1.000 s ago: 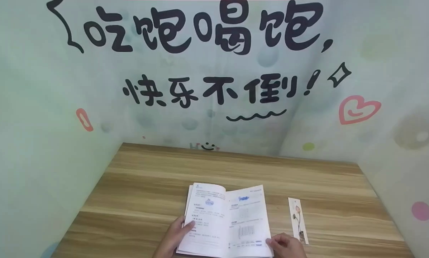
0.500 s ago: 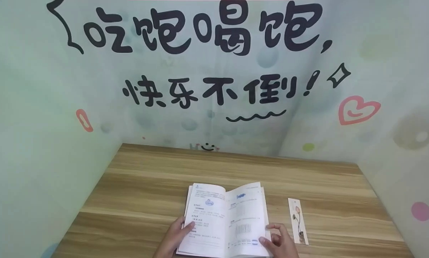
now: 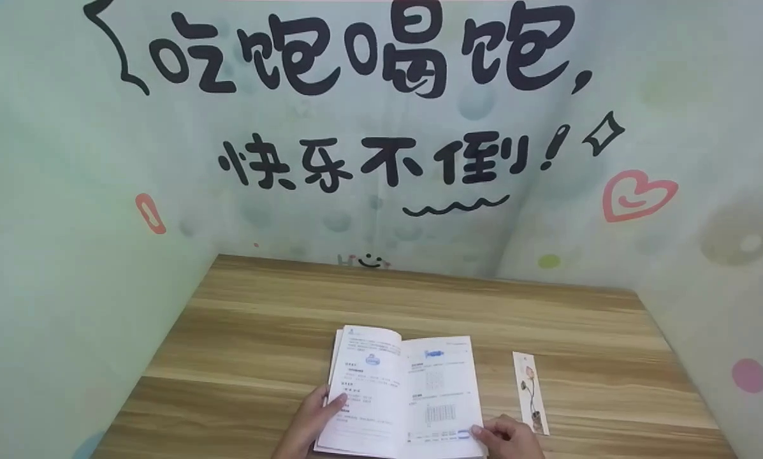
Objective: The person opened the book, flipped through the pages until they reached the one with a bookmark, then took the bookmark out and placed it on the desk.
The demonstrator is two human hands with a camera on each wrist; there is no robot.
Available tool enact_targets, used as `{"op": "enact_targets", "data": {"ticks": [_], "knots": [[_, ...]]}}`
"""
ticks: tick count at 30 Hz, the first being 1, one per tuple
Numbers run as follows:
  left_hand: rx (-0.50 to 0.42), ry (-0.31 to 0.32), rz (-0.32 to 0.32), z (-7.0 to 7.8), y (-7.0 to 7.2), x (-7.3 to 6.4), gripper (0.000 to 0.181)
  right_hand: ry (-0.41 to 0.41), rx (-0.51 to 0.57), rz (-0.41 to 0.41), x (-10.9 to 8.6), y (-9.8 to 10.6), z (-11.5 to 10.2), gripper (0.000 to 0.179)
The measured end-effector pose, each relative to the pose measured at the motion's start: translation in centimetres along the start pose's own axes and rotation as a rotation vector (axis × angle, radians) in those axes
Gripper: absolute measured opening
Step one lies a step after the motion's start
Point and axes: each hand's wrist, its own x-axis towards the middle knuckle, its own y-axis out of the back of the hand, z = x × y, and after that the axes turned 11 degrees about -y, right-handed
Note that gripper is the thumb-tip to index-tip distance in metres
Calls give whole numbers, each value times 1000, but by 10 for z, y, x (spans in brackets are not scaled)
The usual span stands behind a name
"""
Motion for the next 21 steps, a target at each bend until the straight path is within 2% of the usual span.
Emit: {"op": "enact_targets", "data": {"ticks": [3, 5, 9, 12, 16, 19, 21], "knots": [[57, -29, 14, -1, 1, 1, 40, -1, 30, -31, 0, 0, 0, 37], [73, -45, 26, -2, 1, 1, 33, -14, 96, -91, 0, -1, 0, 39], [-23, -48, 18, -4, 1, 1, 31, -25, 262, -271, 0, -3, 0, 35], [-82, -62, -6, -5, 2, 1, 31, 43, 344, -370, -1, -6, -3, 47], [-18, -116, -26, -5, 2, 2, 19, 167, 325, -396, -3, -11, -7, 67], [44, -116, -25, -4, 2, 2, 16, 172, 294, -414, -3, -16, -10, 70], [49, -91, -26, -4, 2, 2, 20, 185, 288, -440, -2, -21, -10, 67]]}}
